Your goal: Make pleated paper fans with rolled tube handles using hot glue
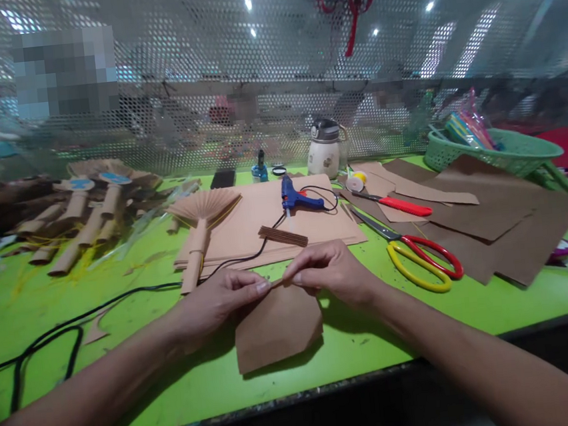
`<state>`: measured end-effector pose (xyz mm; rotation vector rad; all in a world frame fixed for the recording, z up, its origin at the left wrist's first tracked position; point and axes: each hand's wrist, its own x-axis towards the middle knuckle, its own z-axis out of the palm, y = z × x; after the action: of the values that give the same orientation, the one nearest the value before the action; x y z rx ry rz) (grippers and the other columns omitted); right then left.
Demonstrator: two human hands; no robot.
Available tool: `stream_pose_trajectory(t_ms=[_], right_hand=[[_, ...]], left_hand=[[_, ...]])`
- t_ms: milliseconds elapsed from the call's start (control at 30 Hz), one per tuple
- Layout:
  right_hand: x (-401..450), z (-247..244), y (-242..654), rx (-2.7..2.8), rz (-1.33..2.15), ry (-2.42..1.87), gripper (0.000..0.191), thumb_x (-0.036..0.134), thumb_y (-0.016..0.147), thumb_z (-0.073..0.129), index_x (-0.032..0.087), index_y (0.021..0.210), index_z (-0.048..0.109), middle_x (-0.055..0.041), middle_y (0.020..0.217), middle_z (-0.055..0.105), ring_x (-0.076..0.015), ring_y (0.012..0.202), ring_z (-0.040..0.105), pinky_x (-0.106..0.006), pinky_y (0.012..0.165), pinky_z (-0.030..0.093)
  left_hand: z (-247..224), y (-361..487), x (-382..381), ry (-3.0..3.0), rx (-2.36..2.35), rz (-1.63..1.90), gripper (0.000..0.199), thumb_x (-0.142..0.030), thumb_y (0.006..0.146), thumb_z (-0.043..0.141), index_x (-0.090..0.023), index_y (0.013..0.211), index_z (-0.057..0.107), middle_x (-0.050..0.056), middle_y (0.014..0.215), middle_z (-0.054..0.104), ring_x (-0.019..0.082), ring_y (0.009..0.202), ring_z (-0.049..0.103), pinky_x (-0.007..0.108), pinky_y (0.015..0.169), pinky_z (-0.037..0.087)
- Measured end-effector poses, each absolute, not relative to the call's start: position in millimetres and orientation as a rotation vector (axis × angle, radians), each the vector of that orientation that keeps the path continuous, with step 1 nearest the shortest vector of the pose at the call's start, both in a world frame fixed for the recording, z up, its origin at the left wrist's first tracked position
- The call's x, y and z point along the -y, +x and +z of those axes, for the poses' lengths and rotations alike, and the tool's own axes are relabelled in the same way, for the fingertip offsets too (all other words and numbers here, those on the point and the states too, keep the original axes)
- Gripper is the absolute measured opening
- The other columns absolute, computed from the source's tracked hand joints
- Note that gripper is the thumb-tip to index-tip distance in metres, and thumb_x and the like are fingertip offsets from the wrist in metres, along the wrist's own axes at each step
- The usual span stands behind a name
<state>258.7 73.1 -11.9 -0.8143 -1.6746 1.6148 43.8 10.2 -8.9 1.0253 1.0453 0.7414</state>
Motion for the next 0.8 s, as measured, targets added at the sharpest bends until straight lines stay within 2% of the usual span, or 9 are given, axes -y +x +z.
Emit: stream_pose_trajectory(t_ms=[200, 333, 433, 533, 667, 800], right_hand=[[-78.4, -9.1, 264.5, 1.713, 1.72, -0.793, 0.01, 0.019, 0.071, 0.072, 0.016, 0.078, 0.078, -0.0034, 0.069, 0.065, -0.0117, 0.062, 0.051, -0.025, 0.057, 0.036], [-83.9, -4.7, 271.9, 1.731, 1.751, -0.748, 0.023, 0.018, 0.072, 0.066, 0.016, 0.092, 0.076, -0.0044, 0.08, 0.066, -0.0145, 0.071, 0.055, -0.027, 0.065, 0.041], [-81.2, -0.7, 270.6, 1.847, 1.703, -0.749, 0.026, 0.023, 0.075, 0.065, 0.015, 0.098, 0.073, -0.0064, 0.086, 0.066, -0.0177, 0.079, 0.057, -0.028, 0.068, 0.043], [-71.7, 1.4, 262.4, 1.977, 1.642, -0.798, 0.024, 0.029, 0.078, 0.065, 0.015, 0.095, 0.072, -0.0061, 0.086, 0.066, -0.0176, 0.078, 0.057, -0.028, 0.067, 0.043], [-62.4, -1.8, 253.0, 2.072, 1.497, -0.924, 0.022, 0.033, 0.083, 0.064, 0.013, 0.082, 0.071, -0.0038, 0.075, 0.063, -0.0145, 0.069, 0.054, -0.025, 0.061, 0.04], [-62.6, -5.6, 252.4, 2.095, 1.424, -0.882, 0.023, 0.033, 0.085, 0.062, 0.013, 0.078, 0.069, -0.002, 0.07, 0.061, -0.0125, 0.066, 0.051, -0.023, 0.058, 0.038]], left_hand=[[-7.8, 44.2, -10.5, 1.113, -1.133, 0.739, 0.042, -0.052, 0.075, 0.072, -0.01, 0.072, 0.067, 0.005, 0.067, 0.061, 0.012, 0.058, 0.048, 0.025, 0.055, 0.032], [-9.2, 44.7, -10.7, 1.216, -1.15, 0.736, 0.045, -0.055, 0.078, 0.066, -0.011, 0.068, 0.063, 0.003, 0.063, 0.056, 0.011, 0.056, 0.042, 0.025, 0.053, 0.029], [-8.9, 46.2, -9.5, 1.36, -1.167, 0.722, 0.047, -0.056, 0.081, 0.061, -0.012, 0.066, 0.061, 0.0, 0.061, 0.05, 0.01, 0.055, 0.038, 0.024, 0.052, 0.027], [-8.6, 47.8, -8.2, 1.46, -1.194, 0.701, 0.046, -0.055, 0.084, 0.056, -0.012, 0.068, 0.062, -0.001, 0.06, 0.048, 0.01, 0.054, 0.037, 0.024, 0.051, 0.026], [-8.9, 48.7, -8.1, 1.557, -1.231, 0.673, 0.043, -0.049, 0.087, 0.051, -0.011, 0.073, 0.064, 0.0, 0.063, 0.05, 0.011, 0.057, 0.039, 0.024, 0.052, 0.03], [-9.6, 48.5, -8.6, 1.62, -1.245, 0.683, 0.039, -0.044, 0.089, 0.049, -0.013, 0.067, 0.059, -0.001, 0.062, 0.046, 0.011, 0.058, 0.038, 0.023, 0.052, 0.029]])
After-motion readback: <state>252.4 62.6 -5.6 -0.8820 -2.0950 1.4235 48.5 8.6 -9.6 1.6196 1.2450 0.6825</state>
